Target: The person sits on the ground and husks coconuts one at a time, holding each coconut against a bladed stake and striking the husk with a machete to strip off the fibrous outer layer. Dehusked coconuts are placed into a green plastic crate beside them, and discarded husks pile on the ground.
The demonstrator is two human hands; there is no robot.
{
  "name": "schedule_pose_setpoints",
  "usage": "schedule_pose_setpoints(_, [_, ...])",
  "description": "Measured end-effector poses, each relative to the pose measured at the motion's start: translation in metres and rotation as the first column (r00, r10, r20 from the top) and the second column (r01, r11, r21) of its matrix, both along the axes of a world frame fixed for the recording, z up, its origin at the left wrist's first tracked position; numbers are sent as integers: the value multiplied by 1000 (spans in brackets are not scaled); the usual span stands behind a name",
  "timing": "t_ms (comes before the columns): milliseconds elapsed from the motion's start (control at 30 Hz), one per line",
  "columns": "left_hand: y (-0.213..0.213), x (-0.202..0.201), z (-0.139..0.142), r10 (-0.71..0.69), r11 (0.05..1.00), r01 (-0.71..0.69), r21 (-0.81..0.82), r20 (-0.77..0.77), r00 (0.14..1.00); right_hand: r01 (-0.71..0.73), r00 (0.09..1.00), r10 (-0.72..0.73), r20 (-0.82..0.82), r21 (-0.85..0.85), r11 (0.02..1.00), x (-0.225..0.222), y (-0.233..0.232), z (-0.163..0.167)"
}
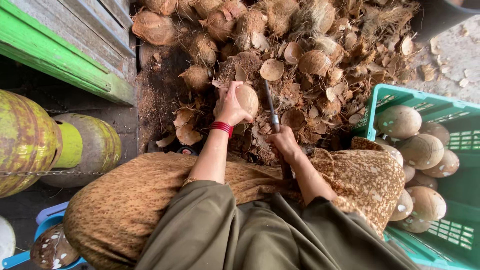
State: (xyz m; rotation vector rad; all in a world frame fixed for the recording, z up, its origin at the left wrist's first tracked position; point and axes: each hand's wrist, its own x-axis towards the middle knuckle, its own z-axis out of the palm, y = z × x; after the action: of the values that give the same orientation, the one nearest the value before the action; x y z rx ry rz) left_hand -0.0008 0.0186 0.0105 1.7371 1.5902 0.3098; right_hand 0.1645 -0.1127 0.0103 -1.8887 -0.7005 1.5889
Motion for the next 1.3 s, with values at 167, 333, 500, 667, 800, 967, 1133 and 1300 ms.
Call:
schedule_pose_setpoints(167, [-1, -6, -15, 117, 993, -114, -36, 111, 987, -105, 988, 37, 152, 464, 879, -13, -10, 24])
schedule_pose_setpoints(333, [-7, -5, -34, 150, 983, -171, 63, 247, 957, -27, 992, -17, 124, 344, 938, -28, -5, -13])
schedule_pose_setpoints(500, [-13, -33, -41, 186, 969, -235, 77, 396, 899, 38, 964, -50, -259, -50, 998, -16, -2, -55])
schedule_pose_setpoints(667, [-15, -37, -38, 64, 969, -117, 217, 237, 969, -31, 999, 34, -30, 78, 996, -18, 3, -6])
schedule_pose_setpoints(800, [-10, -17, -34, 116, 977, -156, 147, 250, 961, -187, 976, 81, 202, 590, 785, -19, -5, 37])
schedule_pose_setpoints(967, [-4, -12, -37, 141, 988, -150, 28, 205, 968, -38, 996, -18, 88, 600, 799, -30, -6, -6])
schedule_pose_setpoints(1133, [0, -28, -42, 104, 990, -128, 58, 310, 945, -5, 963, 5, -271, 0, 1000, -26, 5, -47])
schedule_pose_setpoints(1300, [-8, -31, -29, 28, 981, -70, 180, 224, 974, -134, 991, 129, 39, 187, 973, -13, -1, 2])
